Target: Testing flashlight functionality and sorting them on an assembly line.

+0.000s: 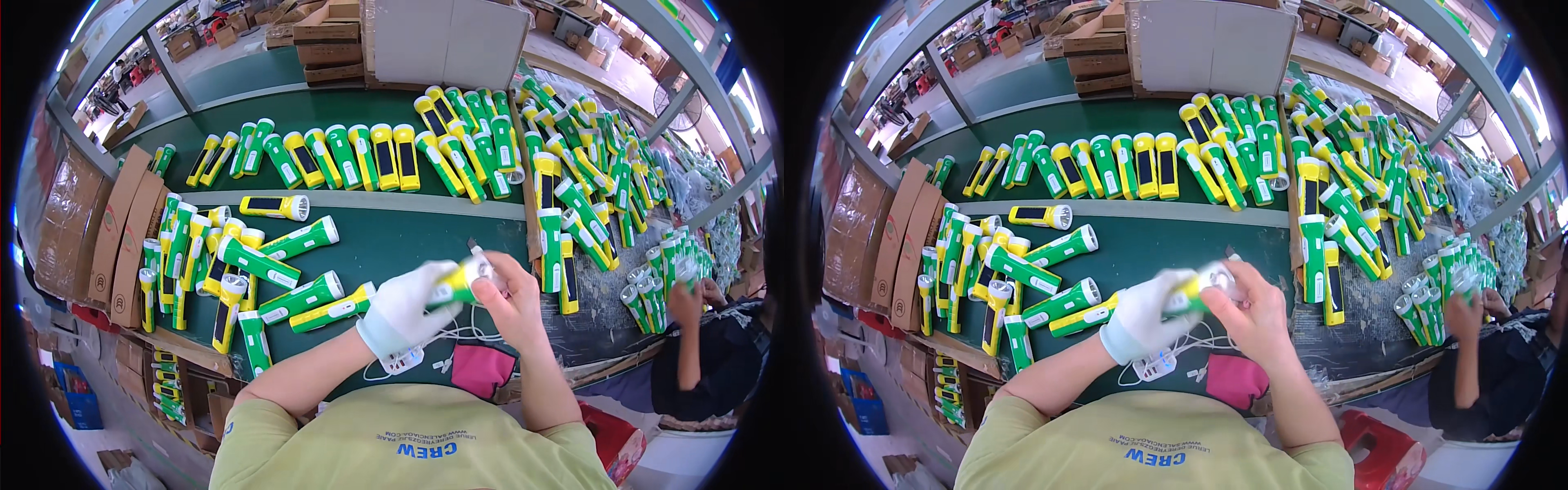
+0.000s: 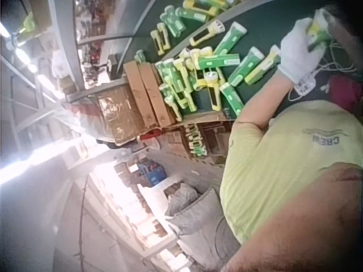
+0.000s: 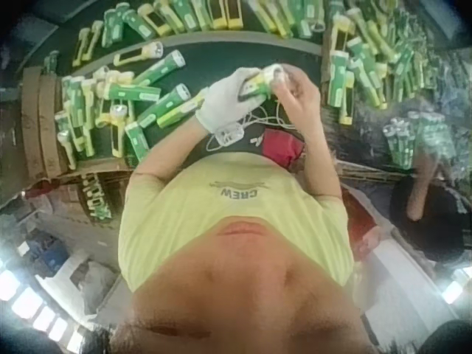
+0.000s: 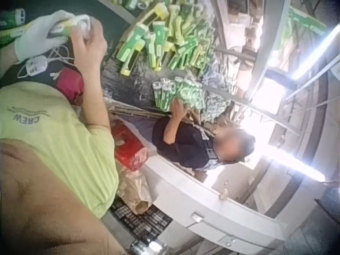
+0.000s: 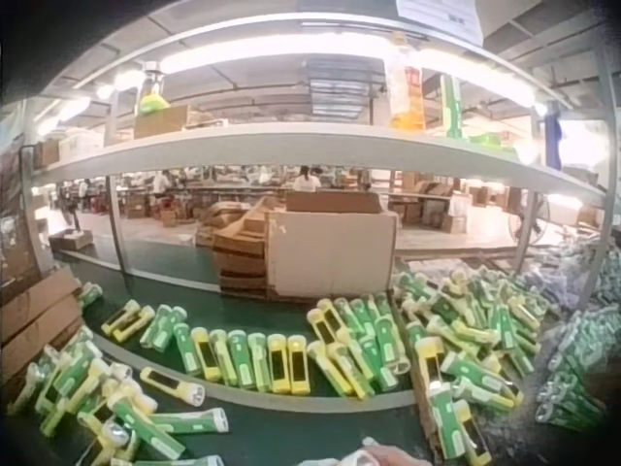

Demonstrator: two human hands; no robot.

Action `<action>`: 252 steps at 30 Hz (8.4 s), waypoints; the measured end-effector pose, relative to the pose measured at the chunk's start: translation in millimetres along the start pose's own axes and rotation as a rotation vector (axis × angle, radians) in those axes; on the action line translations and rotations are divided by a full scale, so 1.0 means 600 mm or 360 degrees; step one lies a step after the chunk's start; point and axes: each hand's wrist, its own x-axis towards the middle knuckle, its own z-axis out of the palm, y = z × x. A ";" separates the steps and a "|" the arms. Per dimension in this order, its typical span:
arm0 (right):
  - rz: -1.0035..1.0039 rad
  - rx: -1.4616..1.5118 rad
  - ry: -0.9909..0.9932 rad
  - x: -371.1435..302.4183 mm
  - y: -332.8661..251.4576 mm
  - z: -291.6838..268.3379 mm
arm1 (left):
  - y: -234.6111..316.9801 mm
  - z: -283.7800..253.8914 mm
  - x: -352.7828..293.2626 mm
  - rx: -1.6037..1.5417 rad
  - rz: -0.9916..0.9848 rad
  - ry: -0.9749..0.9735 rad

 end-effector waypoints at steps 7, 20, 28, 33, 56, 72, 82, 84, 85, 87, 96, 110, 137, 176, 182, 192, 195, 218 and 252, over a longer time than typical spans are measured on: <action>0.0141 0.0549 -0.0049 -0.014 0.022 -0.004 | -0.081 -0.015 0.030 -0.2199 -0.1219 0.0355; 0.0166 0.0285 0.0056 -0.024 0.019 0.025 | -0.067 -0.014 0.009 -0.2175 -0.1283 0.0246; -0.0380 -0.0413 -0.0145 -0.022 -0.044 0.012 | 0.045 -0.016 -0.052 -0.0179 -0.0383 -0.0512; -0.0608 -0.0572 -0.0587 -0.051 -0.077 0.022 | 0.018 0.035 -0.116 -0.1111 -0.0454 -0.1008; 0.0017 0.0430 0.0004 -0.026 0.049 -0.022 | -0.035 0.004 -0.007 -0.2517 -0.1319 -0.0022; 0.0200 0.0293 0.0079 -0.059 0.071 0.023 | -0.046 0.002 -0.009 -0.2491 -0.1357 0.0059; -0.1069 -0.1218 -0.0223 0.005 -0.006 0.051 | -0.066 0.036 0.014 -0.1689 -0.1114 0.0117; -0.0925 -0.0857 -0.0327 0.018 0.012 0.052 | -0.055 0.034 0.028 -0.1428 -0.1032 0.0107; -0.0792 -0.0499 -0.0410 0.020 0.014 0.050 | -0.051 0.029 0.025 -0.1452 -0.0903 0.0069; -0.0321 -0.0003 -0.0682 0.002 0.008 0.045 | -0.035 0.017 0.018 -0.1532 -0.0697 0.0038; -0.0587 -0.0196 -0.0896 -0.097 0.027 0.077 | -0.086 0.030 0.056 -0.2161 -0.1377 0.0258; -0.0408 0.0162 -0.0707 -0.090 0.032 0.099 | -0.071 0.022 0.026 -0.1723 -0.1034 0.0286; -0.0011 0.0164 -0.0235 -0.013 -0.010 0.031 | 0.030 0.004 -0.030 -0.1519 -0.0802 0.0140; 0.0382 -0.1319 0.1086 0.192 0.190 -0.362 | -0.234 -0.149 0.085 -0.0922 -0.0875 0.0569; 0.0816 -0.1711 0.0756 0.200 0.301 -0.448 | -0.446 -0.244 0.124 0.0629 -0.1098 0.0678; 0.0387 -0.0292 0.0921 0.045 0.194 -0.360 | -0.462 -0.210 0.218 0.0391 -0.1713 0.0466; 0.0469 0.0429 0.0202 -0.005 0.094 -0.288 | -0.500 -0.243 0.173 -0.0098 -0.1556 0.0436; -0.0059 0.2176 -0.0546 0.058 0.032 -0.073 | -0.102 -0.174 0.014 -0.0249 -0.0580 0.0591; -0.0916 -0.0622 -0.0287 0.013 0.008 0.058 | -0.086 0.023 0.008 -0.1885 -0.1053 0.0133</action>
